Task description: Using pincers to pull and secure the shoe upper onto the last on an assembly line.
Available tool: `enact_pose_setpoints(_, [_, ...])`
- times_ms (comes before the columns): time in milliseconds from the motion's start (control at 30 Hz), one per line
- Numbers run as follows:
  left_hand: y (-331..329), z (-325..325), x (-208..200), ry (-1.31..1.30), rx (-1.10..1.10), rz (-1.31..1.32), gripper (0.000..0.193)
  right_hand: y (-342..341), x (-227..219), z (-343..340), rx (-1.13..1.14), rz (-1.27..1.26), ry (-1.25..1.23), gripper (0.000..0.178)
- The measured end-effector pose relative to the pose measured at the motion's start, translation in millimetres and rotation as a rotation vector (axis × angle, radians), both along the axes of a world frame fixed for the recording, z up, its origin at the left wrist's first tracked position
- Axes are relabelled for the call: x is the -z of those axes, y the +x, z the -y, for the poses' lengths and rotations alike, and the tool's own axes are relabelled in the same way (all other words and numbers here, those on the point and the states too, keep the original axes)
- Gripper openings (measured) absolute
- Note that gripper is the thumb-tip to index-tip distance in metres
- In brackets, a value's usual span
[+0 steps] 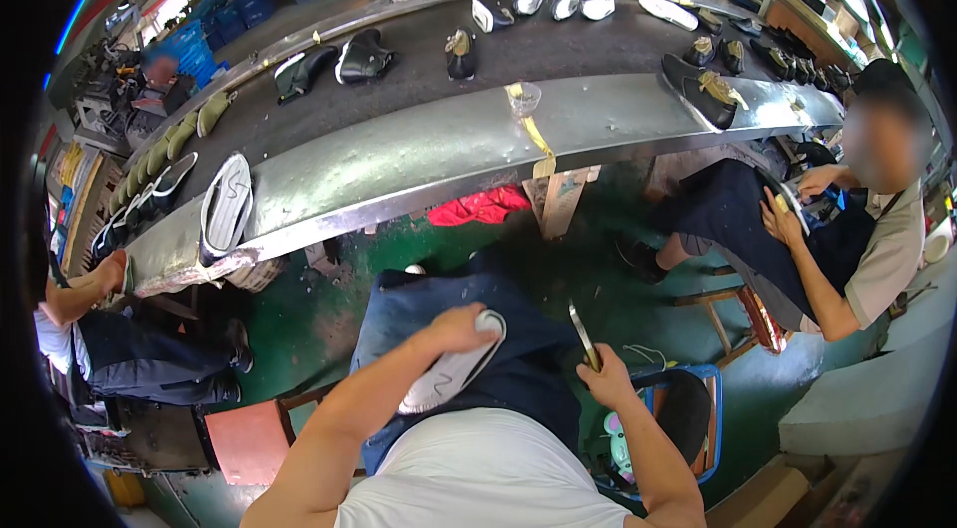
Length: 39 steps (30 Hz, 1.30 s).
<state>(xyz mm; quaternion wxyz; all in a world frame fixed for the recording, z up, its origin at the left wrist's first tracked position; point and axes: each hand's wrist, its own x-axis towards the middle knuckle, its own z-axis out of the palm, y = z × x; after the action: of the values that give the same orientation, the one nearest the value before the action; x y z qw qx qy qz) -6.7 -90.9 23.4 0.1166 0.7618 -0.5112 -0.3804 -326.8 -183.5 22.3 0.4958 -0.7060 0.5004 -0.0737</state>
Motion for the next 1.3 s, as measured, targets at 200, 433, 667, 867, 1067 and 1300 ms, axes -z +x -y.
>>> enact_pose_setpoints(200, [39.7,-17.5,-42.5,-0.509,-0.546,-0.976,0.073,43.2,-52.2,-10.4,-0.117,0.328,0.146,0.028])
enact_pose_setpoints(433, [45.7,-72.1,-46.1,-0.626,-0.625,-0.968,0.069,114.8,-95.4,-33.8,-0.608,0.170,0.177,0.036])
enact_pose_setpoints(667, [53.1,-105.3,-49.6,-0.684,-0.511,-0.769,0.057,160.3,-82.0,-46.0,-0.619,0.399,0.620,0.030])
enact_pose_setpoints(867, [62.8,-114.2,-59.3,-0.585,-0.490,-0.533,0.056,185.0,-105.8,-27.6,-0.663,0.281,0.805,0.029])
enact_pose_setpoints(1067, [66.1,-105.6,-54.3,-0.565,-0.602,-0.511,0.053,208.8,-116.1,-12.9,-0.616,0.111,0.918,0.027])
enact_pose_setpoints(1300, [83.3,-118.7,-15.5,-0.663,-0.615,-0.636,0.044,221.5,-65.5,-22.3,-0.893,0.069,0.094,0.019])
